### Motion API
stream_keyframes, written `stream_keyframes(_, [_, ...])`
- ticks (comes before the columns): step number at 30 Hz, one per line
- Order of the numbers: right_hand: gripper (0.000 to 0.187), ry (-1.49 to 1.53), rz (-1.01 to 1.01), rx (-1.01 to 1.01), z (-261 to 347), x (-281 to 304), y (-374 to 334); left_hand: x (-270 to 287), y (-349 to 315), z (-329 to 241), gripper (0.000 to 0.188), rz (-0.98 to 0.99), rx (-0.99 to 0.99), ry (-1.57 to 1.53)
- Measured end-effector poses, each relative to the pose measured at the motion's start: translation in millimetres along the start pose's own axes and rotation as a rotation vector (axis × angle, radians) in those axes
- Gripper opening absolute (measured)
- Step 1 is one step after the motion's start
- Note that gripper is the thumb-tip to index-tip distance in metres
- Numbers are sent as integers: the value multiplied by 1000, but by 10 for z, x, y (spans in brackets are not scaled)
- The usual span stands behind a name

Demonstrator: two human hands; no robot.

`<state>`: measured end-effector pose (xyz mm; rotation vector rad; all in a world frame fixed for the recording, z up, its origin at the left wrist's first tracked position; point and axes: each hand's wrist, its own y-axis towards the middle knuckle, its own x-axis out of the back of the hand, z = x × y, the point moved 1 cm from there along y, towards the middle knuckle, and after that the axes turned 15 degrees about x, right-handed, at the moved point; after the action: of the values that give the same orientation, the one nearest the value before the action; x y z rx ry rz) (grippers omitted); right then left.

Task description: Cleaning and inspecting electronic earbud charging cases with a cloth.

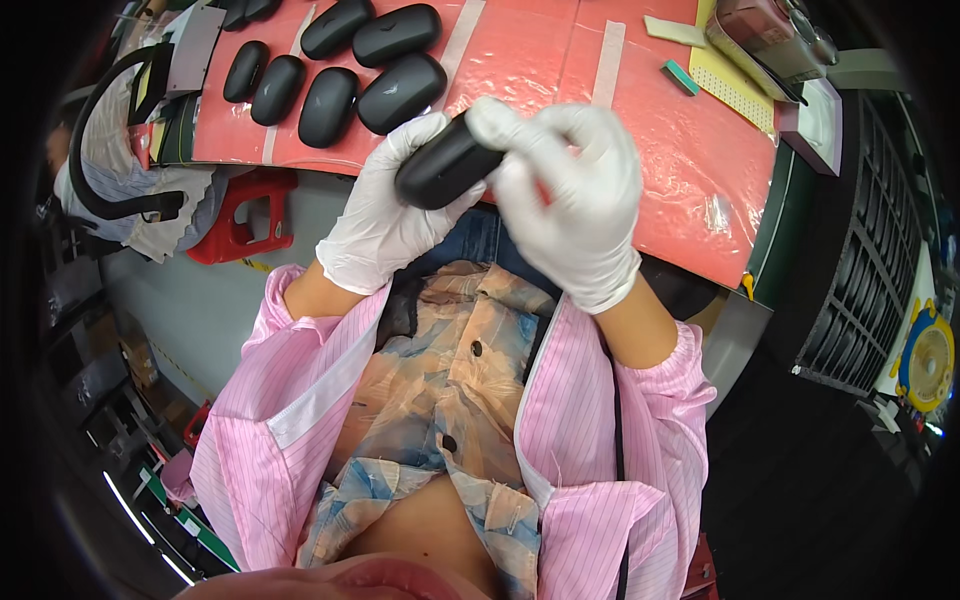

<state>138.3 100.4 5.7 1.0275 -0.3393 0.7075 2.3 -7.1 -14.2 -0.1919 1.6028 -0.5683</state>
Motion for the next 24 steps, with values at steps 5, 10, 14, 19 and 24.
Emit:
stream_keyframes(5, [34,457,-75,-340,-171,-45,-89,-3,-25,-21,38,-5,128,144])
stream_keyframes(10, [32,209,-16,69,-66,80,-12,-114,-25,2,38,-182,-107,419])
stream_keyframes(14, [38,3,91,60,-82,108,44,-141,-20,-29,39,-198,-197,599])
stream_keyframes(19, [26,325,-32,-279,-295,29,-58,-157,-34,-2,59,-161,-154,579])
stream_keyframes(24, [29,722,-258,-746,-285,46,-69,-90,-14,18,86,-335,-602,1174])
